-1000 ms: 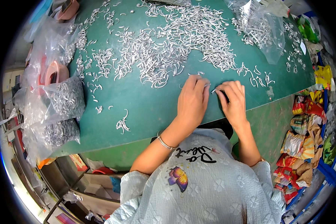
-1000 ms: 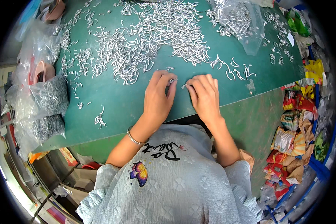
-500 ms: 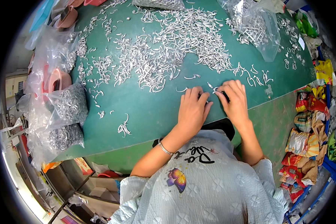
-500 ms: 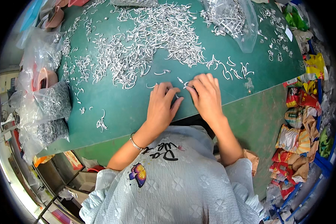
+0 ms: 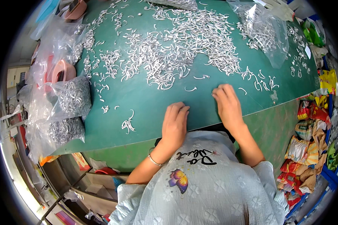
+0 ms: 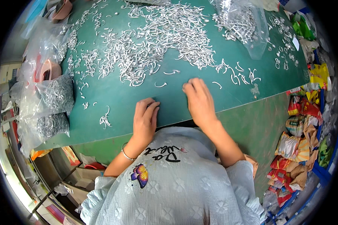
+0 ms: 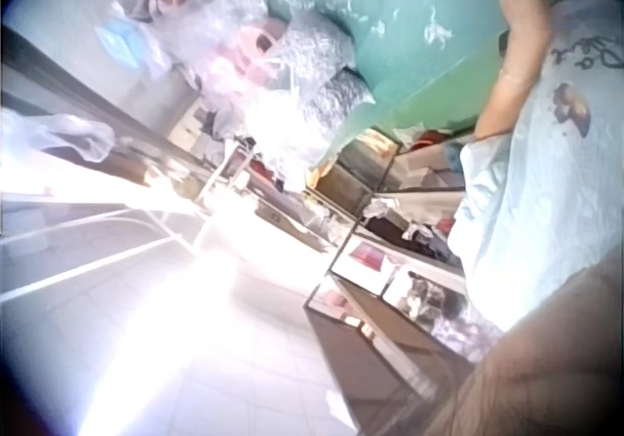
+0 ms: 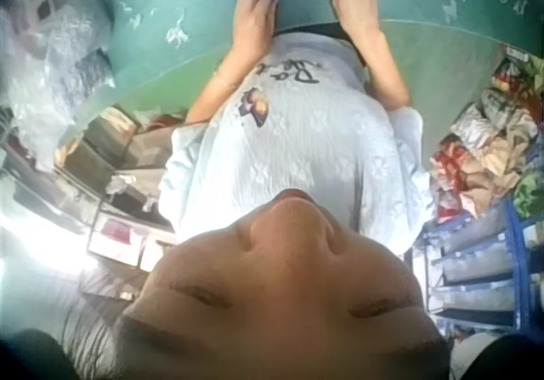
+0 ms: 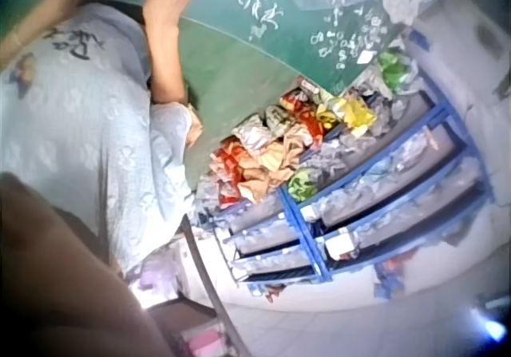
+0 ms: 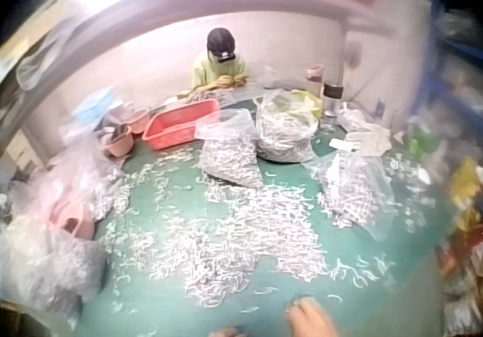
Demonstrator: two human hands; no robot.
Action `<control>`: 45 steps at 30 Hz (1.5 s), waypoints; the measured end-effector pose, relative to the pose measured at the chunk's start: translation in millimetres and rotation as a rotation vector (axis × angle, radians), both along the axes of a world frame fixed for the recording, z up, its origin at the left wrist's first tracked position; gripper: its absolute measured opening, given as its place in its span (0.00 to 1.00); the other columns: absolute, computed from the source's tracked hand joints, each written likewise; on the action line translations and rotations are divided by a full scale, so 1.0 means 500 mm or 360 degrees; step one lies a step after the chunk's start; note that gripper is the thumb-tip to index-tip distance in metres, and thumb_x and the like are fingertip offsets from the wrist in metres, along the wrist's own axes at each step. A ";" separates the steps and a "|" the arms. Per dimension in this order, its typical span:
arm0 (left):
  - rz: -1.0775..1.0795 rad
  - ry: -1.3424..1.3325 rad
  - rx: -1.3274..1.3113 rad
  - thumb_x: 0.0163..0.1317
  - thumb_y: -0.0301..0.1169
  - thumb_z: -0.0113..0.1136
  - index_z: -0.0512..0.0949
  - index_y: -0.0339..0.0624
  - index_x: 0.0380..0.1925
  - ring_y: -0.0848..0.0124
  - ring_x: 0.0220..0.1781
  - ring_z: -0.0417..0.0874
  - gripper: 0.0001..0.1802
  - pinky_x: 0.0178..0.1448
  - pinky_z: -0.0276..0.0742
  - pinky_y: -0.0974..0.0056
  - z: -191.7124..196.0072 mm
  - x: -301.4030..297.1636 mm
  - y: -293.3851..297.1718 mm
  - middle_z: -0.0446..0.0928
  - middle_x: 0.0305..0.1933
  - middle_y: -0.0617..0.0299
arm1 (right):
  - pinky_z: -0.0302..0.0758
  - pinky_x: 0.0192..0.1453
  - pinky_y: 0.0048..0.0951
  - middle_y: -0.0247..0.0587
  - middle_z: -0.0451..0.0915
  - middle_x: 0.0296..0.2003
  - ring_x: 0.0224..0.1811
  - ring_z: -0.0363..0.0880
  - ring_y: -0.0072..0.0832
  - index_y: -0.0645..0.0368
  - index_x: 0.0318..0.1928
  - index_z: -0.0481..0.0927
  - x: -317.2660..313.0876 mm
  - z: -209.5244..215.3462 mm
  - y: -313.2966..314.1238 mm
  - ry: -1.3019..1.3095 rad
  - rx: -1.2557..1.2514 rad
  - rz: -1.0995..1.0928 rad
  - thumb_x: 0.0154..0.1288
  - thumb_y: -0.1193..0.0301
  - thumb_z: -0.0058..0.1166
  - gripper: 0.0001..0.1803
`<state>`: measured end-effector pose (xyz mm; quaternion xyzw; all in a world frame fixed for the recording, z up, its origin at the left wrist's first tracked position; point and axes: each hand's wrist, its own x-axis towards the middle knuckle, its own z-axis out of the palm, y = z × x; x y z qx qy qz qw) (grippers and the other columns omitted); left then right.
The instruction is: The person sorts small crescent-shaped metal parts on a green workbench, moving them into piles and into plastic bags by hand.
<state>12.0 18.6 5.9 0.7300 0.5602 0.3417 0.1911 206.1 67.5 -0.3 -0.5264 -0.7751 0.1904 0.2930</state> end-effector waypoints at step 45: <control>-0.0281 0.0271 -0.0073 0.59 0.26 0.62 0.67 0.37 0.62 0.44 0.72 0.58 0.30 0.72 0.55 0.40 0.025 0.099 0.110 0.61 0.70 0.48 | 0.63 0.59 0.41 0.42 0.74 0.49 0.54 0.71 0.40 0.58 0.44 0.76 0.222 -0.015 0.055 -0.0445 0.0380 -0.0591 0.61 0.74 0.60 0.11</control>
